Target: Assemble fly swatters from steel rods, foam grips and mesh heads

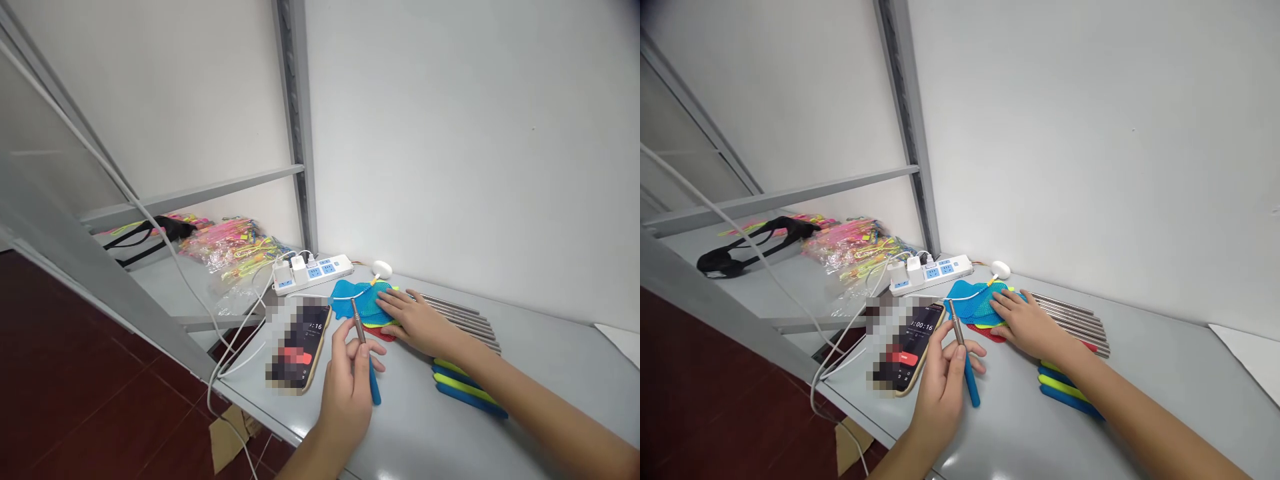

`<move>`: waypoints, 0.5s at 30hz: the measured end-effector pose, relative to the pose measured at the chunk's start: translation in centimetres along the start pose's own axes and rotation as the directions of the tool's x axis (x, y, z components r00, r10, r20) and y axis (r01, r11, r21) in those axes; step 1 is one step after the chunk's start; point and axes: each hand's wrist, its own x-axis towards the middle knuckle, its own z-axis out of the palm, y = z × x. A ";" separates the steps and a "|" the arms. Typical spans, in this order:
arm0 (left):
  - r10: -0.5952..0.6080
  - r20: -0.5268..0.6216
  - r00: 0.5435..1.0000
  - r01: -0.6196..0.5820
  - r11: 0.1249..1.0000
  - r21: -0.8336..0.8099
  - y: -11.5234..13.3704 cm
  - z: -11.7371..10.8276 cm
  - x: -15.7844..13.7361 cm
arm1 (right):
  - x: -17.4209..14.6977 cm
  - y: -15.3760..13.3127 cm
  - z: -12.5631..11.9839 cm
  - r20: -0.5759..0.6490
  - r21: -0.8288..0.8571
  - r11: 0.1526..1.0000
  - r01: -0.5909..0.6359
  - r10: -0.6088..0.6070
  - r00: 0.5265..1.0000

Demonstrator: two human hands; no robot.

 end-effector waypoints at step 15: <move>-0.035 0.107 0.994 0.033 0.999 0.024 0.3 0.5 0.0 | -8.2 1.0 -5.2 -0.466 -0.132 0.991 -0.018 -0.046 0.884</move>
